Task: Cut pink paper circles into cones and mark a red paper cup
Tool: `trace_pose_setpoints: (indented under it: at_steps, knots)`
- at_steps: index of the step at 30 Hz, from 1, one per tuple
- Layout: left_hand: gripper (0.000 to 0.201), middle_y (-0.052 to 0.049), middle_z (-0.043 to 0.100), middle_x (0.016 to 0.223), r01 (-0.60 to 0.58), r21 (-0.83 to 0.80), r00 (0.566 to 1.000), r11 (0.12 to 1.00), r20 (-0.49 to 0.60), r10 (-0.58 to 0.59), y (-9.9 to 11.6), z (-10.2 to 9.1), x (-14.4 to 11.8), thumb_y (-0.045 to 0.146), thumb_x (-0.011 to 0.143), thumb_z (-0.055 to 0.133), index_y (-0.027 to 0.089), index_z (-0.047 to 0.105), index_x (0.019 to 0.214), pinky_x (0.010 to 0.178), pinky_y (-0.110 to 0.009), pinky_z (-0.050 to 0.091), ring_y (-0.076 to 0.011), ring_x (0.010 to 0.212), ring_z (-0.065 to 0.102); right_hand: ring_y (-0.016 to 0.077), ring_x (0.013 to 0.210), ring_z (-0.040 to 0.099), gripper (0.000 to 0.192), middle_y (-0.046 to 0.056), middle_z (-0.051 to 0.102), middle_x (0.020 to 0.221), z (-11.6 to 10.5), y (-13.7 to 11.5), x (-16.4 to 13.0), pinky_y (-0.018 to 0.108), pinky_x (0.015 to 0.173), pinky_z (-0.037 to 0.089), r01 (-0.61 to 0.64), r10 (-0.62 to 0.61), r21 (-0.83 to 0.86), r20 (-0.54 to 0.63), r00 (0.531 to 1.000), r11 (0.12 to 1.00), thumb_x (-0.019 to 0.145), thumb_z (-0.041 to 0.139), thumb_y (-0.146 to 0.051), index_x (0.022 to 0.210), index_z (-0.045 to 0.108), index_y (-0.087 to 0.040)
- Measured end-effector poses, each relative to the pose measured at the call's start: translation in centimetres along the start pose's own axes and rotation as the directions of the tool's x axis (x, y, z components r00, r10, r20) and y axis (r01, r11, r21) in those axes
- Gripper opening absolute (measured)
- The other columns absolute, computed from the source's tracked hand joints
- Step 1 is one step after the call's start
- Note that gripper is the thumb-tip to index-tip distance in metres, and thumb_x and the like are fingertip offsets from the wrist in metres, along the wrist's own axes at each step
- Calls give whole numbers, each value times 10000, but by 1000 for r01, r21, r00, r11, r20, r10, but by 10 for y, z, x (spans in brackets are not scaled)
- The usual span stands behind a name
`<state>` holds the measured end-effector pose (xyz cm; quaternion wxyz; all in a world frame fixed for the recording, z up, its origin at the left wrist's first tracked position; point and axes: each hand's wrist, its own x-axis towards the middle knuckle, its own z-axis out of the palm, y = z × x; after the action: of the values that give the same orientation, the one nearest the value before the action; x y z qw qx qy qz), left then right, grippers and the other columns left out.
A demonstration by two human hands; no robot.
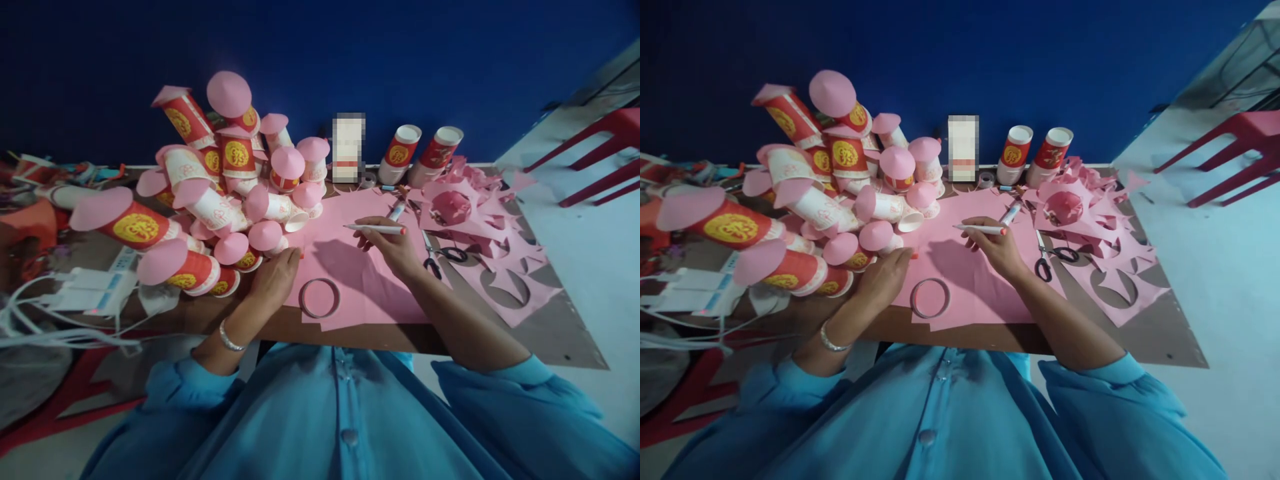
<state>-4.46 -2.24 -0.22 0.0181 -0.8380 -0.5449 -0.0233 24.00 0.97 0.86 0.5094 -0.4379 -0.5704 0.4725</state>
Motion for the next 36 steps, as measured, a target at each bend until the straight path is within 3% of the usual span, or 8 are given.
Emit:
trace_pose_setpoints:
  at_steps: [3, 6, 9, 13, 21, 28, 33, 36]
  knots:
    - [267, -157, 764, 1025, 2, -16, 1000, 1000, 0, -2, 2, 2, 4, 106, 1048, 468, 132, 717, 1141, 606, -347, 524, -276, 842, 751, 122, 603, 617, 417, 5, 696, 745, -1, 5, 2, 276, 566, 523, -24, 26, 125, -14, 1000, 992, 880, 784, -580, 993, 761, -179]
    - [160, -121, 767, 1000, -70, -219, 989, 973, -143, 39, 3, 3, 10, 216, 1056, 565, 153, 710, 1078, 661, -336, 562, -249, 850, 748, 116, 577, 614, 346, -6, 684, 715, -1, 9, 1, 273, 561, 512, -38, 47, 214, -36, 998, 976, 843, 833, -509, 872, 711, -186]
    - [164, -82, 770, 1049, -157, -493, 962, 856, -271, 20, 4, 3, 22, 206, 1013, 653, 170, 694, 1167, 733, -305, 611, -183, 821, 736, 125, 575, 635, 314, -1, 699, 709, -1, 13, 1, 276, 564, 514, -65, 76, 300, -27, 997, 952, 817, 856, -445, 827, 674, -190]
    - [118, -57, 759, 1054, -212, -672, 955, 710, -297, 4, 11, 1, 44, 209, 986, 692, 201, 729, 1098, 718, -269, 630, -151, 821, 728, 132, 567, 633, 361, 12, 714, 696, 1, 16, 0, 287, 560, 526, -96, 103, 341, -2, 995, 935, 774, 887, -475, 810, 680, -182]
    - [85, -39, 727, 999, -272, -688, 953, 673, -287, 91, 29, -1, 61, 150, 967, 708, 198, 724, 1036, 736, -261, 631, -153, 860, 726, 145, 602, 654, 377, 16, 713, 667, 3, 15, 0, 286, 591, 550, -123, 121, 272, 23, 992, 955, 784, 888, -496, 812, 696, -173]
    - [131, -30, 713, 1006, -271, -630, 951, 727, -292, 101, 30, 10, 57, 94, 950, 702, 204, 684, 1019, 741, -278, 606, -153, 839, 710, 140, 636, 639, 411, 17, 722, 716, 12, 20, -8, 275, 612, 523, -151, 144, 151, 55, 988, 977, 753, 913, -531, 833, 719, -178]
    - [148, -34, 715, 1019, -264, -677, 953, 687, -292, 78, 29, 18, 54, 83, 958, 677, 208, 664, 1037, 765, -285, 624, -163, 887, 720, 151, 676, 639, 434, 23, 728, 774, 15, 23, -11, 287, 644, 529, -119, 114, 54, 92, 989, 991, 788, 880, -576, 889, 731, -181]
    - [142, -30, 711, 998, -258, -691, 950, 676, -307, 49, 28, 19, 53, 88, 952, 687, 207, 657, 1023, 760, -288, 630, -163, 881, 719, 146, 689, 629, 473, 17, 716, 837, 12, 22, -11, 276, 627, 518, -71, 69, 27, 66, 995, 997, 785, 886, -579, 1018, 737, -195]
